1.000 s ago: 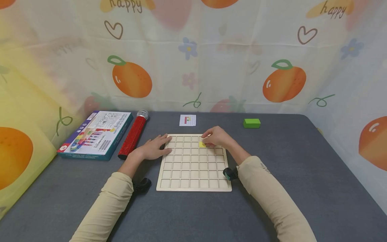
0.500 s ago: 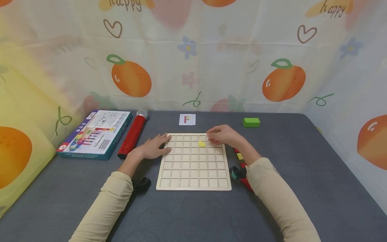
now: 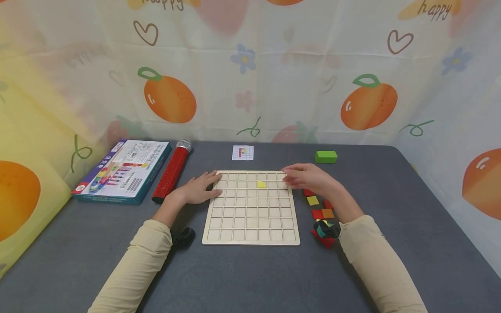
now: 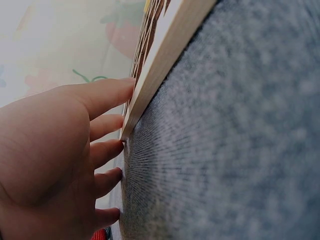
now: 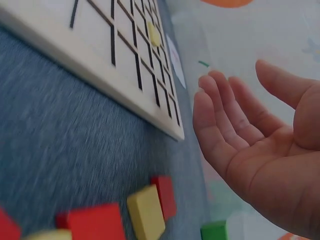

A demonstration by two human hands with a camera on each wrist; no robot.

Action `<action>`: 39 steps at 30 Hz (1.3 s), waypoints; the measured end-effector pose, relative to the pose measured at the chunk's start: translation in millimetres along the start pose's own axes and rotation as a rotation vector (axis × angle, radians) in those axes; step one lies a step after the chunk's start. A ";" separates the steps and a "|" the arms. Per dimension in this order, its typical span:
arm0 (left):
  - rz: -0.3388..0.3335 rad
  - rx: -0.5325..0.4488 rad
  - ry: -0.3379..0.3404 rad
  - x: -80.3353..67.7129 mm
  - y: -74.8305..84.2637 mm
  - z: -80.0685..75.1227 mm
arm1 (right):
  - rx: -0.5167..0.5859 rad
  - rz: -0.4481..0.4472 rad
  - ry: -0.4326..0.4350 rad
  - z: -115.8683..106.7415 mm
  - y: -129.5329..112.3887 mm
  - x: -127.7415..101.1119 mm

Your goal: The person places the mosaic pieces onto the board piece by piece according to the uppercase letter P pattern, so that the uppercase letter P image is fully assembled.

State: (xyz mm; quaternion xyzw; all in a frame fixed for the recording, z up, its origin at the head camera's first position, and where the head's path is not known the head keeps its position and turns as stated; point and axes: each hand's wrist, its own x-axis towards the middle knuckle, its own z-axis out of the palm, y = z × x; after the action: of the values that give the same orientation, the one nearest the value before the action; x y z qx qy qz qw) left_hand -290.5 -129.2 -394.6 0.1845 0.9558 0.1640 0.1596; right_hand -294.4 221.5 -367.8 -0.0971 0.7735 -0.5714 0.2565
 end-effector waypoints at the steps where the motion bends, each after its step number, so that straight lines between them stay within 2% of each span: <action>1: 0.002 0.002 0.000 0.2 0.1 -0.3 | -0.004 -0.002 0.003 -1.4 1.0 -3.3; 10: 0.013 0.004 -0.004 1.1 -0.9 -2.3 | -0.028 -0.025 0.030 -15.8 15.2 -28.4; 21: 0.012 -0.010 -0.001 0.6 0.0 -0.6 | -0.037 -0.012 0.072 -31.9 39.4 -57.3; 34: 0.017 -0.021 0.007 -0.8 -3.7 -1.5 | -0.107 -0.013 0.072 -40.0 50.7 -71.2; 39: 0.018 -0.014 0.001 0.5 -2.1 -0.4 | -0.179 0.009 0.023 -44.0 53.6 -75.9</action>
State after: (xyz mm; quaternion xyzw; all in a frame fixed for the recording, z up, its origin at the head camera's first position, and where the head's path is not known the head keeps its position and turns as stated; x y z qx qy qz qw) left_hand -291.8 -130.9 -395.2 0.1920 0.9530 0.1721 0.1589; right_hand -244.6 309.4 -386.7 -0.1094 0.8247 -0.5000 0.2405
